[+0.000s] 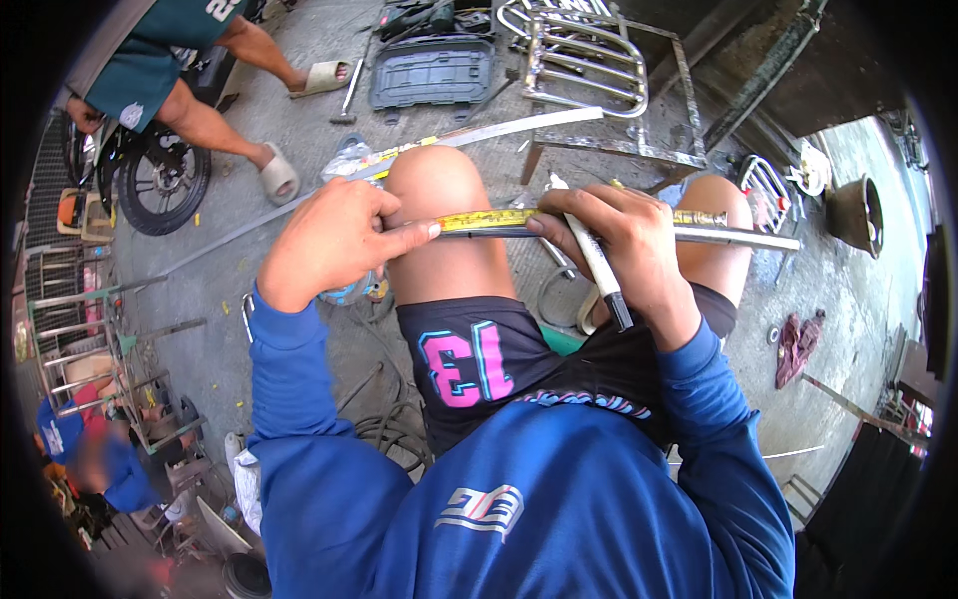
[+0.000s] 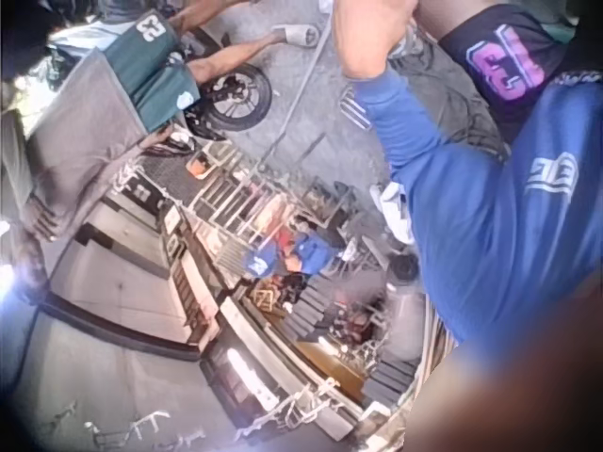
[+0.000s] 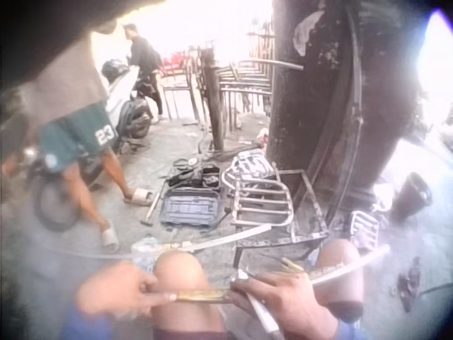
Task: The person measures a metal rod with a tape measure and marks it with a marker, then uses an angle grinder to cut the rod at the marked point. The person handles the rod, tape measure, marker, and grinder in sequence.
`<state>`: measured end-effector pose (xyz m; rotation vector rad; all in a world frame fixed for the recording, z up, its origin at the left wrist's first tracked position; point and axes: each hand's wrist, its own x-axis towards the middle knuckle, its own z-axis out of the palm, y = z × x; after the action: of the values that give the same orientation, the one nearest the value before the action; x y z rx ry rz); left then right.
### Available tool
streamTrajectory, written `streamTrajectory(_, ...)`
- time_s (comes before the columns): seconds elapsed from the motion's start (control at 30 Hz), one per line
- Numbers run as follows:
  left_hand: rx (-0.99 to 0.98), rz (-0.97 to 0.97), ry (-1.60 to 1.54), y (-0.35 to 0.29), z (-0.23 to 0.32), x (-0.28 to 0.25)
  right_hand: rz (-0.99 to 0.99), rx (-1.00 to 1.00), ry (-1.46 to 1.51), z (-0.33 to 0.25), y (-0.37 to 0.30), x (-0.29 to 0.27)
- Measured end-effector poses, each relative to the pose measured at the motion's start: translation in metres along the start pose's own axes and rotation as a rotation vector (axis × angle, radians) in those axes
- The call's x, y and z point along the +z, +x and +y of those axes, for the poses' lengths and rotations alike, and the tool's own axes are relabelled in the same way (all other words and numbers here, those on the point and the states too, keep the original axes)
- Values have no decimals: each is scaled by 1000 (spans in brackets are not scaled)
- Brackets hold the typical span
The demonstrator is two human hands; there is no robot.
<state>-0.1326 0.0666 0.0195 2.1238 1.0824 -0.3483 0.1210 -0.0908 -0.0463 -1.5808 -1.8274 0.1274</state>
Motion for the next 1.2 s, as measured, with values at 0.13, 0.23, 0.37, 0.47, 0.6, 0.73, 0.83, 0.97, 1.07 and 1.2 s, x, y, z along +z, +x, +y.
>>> streamTrajectory(0.13,128,47,55,5,28,0,-4,16,-87,19,-4,-40)
streamTrajectory(0.23,329,101,163,24,50,16,-6,73,-12,49,-15,-70)
streamTrajectory(0.37,500,54,247,55,63,34,-27,32,-34,82,-34,-84)
streamTrajectory(0.47,877,132,261,57,57,20,-15,47,-140,92,-46,-83)
streamTrajectory(0.6,170,-217,-106,8,15,-28,122,9,-185,96,-51,-79)
streamTrajectory(0.73,107,-272,-245,1,-39,-47,59,-97,-128,98,-44,-78)
streamTrajectory(0.83,133,-266,-206,7,-64,-42,1,-99,-79,94,-35,-80)
streamTrajectory(0.97,93,-193,-231,3,-54,-36,4,37,28,76,-29,-72)
streamTrajectory(1.07,121,-162,-194,3,-18,-28,-5,28,103,66,-28,-58)
streamTrajectory(1.2,327,-10,1,13,30,6,-7,-18,154,69,-24,-47)
